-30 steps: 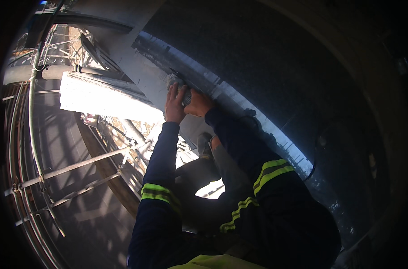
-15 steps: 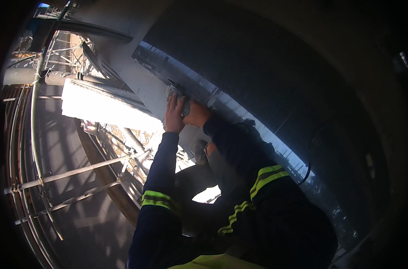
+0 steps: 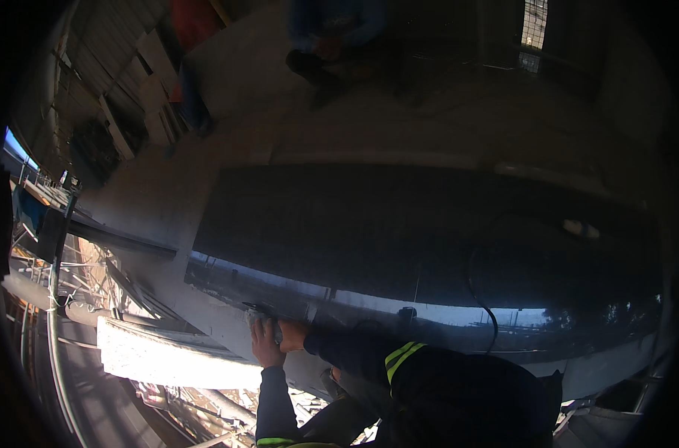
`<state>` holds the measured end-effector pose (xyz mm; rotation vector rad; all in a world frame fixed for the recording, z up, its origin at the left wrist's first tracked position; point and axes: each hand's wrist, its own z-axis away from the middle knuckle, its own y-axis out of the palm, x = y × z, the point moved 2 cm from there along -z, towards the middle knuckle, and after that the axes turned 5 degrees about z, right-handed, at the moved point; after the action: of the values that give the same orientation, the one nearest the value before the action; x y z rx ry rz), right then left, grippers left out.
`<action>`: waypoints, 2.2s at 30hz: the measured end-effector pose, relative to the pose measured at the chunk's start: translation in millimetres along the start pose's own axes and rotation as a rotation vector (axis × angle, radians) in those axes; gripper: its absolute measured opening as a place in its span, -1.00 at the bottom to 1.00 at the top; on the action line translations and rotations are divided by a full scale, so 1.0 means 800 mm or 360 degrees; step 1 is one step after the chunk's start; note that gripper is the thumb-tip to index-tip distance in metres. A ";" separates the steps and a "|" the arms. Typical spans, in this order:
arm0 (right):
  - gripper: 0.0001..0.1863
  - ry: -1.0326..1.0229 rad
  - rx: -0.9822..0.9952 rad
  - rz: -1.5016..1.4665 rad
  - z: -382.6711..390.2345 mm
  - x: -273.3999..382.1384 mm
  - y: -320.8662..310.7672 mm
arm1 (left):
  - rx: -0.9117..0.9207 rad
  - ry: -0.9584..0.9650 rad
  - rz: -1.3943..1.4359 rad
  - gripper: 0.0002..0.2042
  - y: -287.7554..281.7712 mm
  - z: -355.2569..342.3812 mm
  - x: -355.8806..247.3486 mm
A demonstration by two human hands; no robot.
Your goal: The person uses an angle grinder to smooth a large, dark, curved surface. They move the tool back and forth along the surface while another person sits nearby observing.
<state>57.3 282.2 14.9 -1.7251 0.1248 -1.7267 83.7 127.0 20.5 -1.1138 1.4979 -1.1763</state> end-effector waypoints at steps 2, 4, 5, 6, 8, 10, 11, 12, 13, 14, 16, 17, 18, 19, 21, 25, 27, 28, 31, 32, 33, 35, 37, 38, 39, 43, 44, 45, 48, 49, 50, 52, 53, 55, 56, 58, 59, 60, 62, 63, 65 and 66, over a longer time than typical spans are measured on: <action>-0.10 0.0008 -0.0017 -0.0071 0.000 -0.004 0.004 | -0.0012 0.0028 -0.0102 -0.37 -0.005 -0.009 -0.005; -0.10 -0.0027 -0.0014 -0.0081 0.008 0.003 0.001 | -0.0057 0.0083 -0.0191 -0.37 -0.022 -0.003 -0.011; -0.08 -0.0086 -0.0108 -0.0116 0.011 0.010 -0.002 | -0.0087 0.0161 -0.0271 -0.37 -0.030 -0.007 -0.007; -0.07 -0.0146 -0.0189 -0.0160 0.021 0.030 -0.009 | -0.0108 0.0228 -0.0358 -0.38 -0.043 -0.009 0.006; -0.04 -0.0230 -0.0327 -0.0165 0.024 0.048 -0.014 | -0.0153 0.0371 -0.0392 -0.42 -0.079 -0.017 0.003; -0.05 -0.0164 -0.0039 -0.0201 0.022 0.066 -0.014 | -0.0142 0.0514 -0.0382 -0.44 -0.117 -0.023 0.011; -0.07 -0.0181 0.0083 -0.0203 0.030 0.086 -0.025 | -0.0133 0.0573 -0.0383 -0.45 -0.137 -0.020 0.014; -0.08 -0.0193 0.0204 -0.0199 0.039 0.104 -0.038 | -0.0127 0.0613 -0.0313 -0.52 -0.158 -0.015 0.007; -0.08 -0.0244 0.0211 -0.0226 0.042 0.105 -0.041 | -0.0141 0.0634 -0.0294 -0.53 -0.168 -0.012 0.002; -0.08 -0.0296 0.0220 -0.0253 0.046 0.110 -0.042 | -0.0154 0.0653 -0.0278 -0.54 -0.177 -0.007 0.003; -0.14 -0.0448 0.0172 -0.0334 0.056 0.115 -0.046 | -0.0157 0.0674 -0.0163 -0.57 -0.204 0.001 -0.011; -0.16 -0.0489 0.0258 -0.0325 0.060 0.115 -0.048 | -0.0148 0.0643 -0.0187 -0.57 -0.212 0.010 -0.017; -0.19 -0.0543 0.0348 -0.0318 0.063 0.124 -0.054 | -0.0143 0.0604 -0.0223 -0.58 -0.223 0.024 -0.017; -0.21 -0.0588 0.0436 -0.0304 0.065 0.127 -0.059 | -0.0139 0.0568 -0.0247 -0.58 -0.232 0.032 -0.025; -0.26 -0.0589 0.0632 -0.0362 0.068 0.131 -0.066 | -0.0131 0.0454 -0.0289 -0.64 -0.249 0.049 -0.046; -0.32 -0.0696 0.0925 -0.0344 0.074 0.146 -0.070 | -0.0178 0.0227 -0.0446 -0.64 -0.257 0.093 -0.058; -0.35 -0.0728 0.0962 -0.0315 0.076 0.148 -0.058 | -0.0129 0.0224 -0.0474 -0.64 -0.255 0.111 -0.057; -0.36 -0.0742 0.0984 -0.0303 0.077 0.146 -0.052 | -0.0097 0.0212 -0.0464 -0.64 -0.253 0.114 -0.057; -0.39 -0.0677 0.1068 -0.0340 0.090 0.142 -0.045 | -0.0021 0.0175 -0.0465 -0.62 -0.246 0.128 -0.051; -0.37 -0.0653 0.1073 -0.0366 0.093 0.145 -0.044 | -0.0015 0.0177 -0.0481 -0.62 -0.245 0.131 -0.044; -0.35 -0.0621 0.1078 -0.0387 0.097 0.146 -0.044 | -0.0007 0.0181 -0.0488 -0.62 -0.244 0.134 -0.044; -0.33 -0.0579 0.1091 -0.0391 0.101 0.146 -0.042 | -0.0012 0.0196 -0.0491 -0.62 -0.246 0.139 -0.046; -0.33 -0.0564 0.1089 -0.0353 0.100 0.148 -0.043 | -0.0045 0.0206 -0.0465 -0.63 -0.244 0.136 -0.044; -0.33 -0.0565 0.1090 -0.0359 0.102 0.149 -0.042 | -0.0012 0.0181 -0.0454 -0.62 -0.245 0.138 -0.043; -0.32 -0.0567 0.1089 -0.0359 0.101 0.148 -0.042 | -0.0007 0.0177 -0.0436 -0.62 -0.245 0.137 -0.044; -0.31 -0.0589 0.1019 -0.0324 0.095 0.140 -0.030 | -0.0001 0.0192 -0.0409 -0.64 -0.244 0.132 -0.045; -0.33 -0.0598 0.1003 -0.0337 0.094 0.136 -0.026 | -0.0004 0.0204 -0.0412 -0.65 -0.243 0.130 -0.047; -0.36 -0.0610 0.0991 -0.0351 0.094 0.135 -0.024 | -0.0002 0.0207 -0.0399 -0.65 -0.243 0.131 -0.047; -0.36 -0.0605 0.0977 -0.0364 0.098 0.133 -0.021 | 0.0007 0.0217 -0.0358 -0.66 -0.242 0.132 -0.048; -0.35 -0.0598 0.0979 -0.0364 0.100 0.133 -0.021 | 0.0013 0.0218 -0.0346 -0.66 -0.241 0.132 -0.047; -0.34 -0.0600 0.0971 -0.0377 0.102 0.134 -0.022 | 0.0017 0.0219 -0.0333 -0.66 -0.241 0.133 -0.046; -0.32 -0.0599 0.0947 -0.0397 0.103 0.130 -0.023 | 0.0010 0.0247 -0.0327 -0.67 -0.239 0.130 -0.048; -0.31 -0.0569 0.0954 -0.0402 0.104 0.129 -0.022 | 0.0007 0.0261 -0.0324 -0.68 -0.238 0.128 -0.049; -0.30 -0.0511 0.0967 -0.0414 0.104 0.129 -0.023 | -0.0004 0.0306 -0.0310 -0.68 -0.236 0.125 -0.049; -0.28 -0.0495 0.0964 -0.0407 0.105 0.127 -0.024 | -0.0009 0.0328 -0.0304 -0.68 -0.235 0.124 -0.048; -0.24 -0.0465 0.0971 -0.0398 0.112 0.134 -0.036 | 0.0019 0.0335 -0.0335 -0.62 -0.234 0.125 -0.042; -0.24 -0.0476 0.0955 -0.0388 0.112 0.135 -0.033 | 0.0033 0.0337 -0.0351 -0.59 -0.233 0.127 -0.039; -0.23 -0.0481 0.0928 -0.0370 0.110 0.131 -0.030 | 0.0025 0.0352 -0.0332 -0.61 -0.233 0.124 -0.042; -0.21 -0.0488 0.0872 -0.0355 0.106 0.123 -0.022 | 0.0008 0.0377 -0.0294 -0.64 -0.232 0.118 -0.049; -0.20 -0.0490 0.0841 -0.0356 0.103 0.117 -0.014 | 0.0010 0.0378 -0.0295 -0.64 -0.232 0.116 -0.052; -0.18 -0.0471 0.0808 -0.0353 0.099 0.105 0.000 | 0.0019 0.0383 -0.0297 -0.63 -0.230 0.111 -0.057; -0.17 -0.0457 0.0811 -0.0351 0.100 0.104 0.003 | 0.0024 0.0398 -0.0283 -0.63 -0.229 0.111 -0.058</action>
<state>141.0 268.4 93.2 -1.6111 -0.6021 -1.4675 200.1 131.1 193.4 -1.1404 1.5985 -1.4926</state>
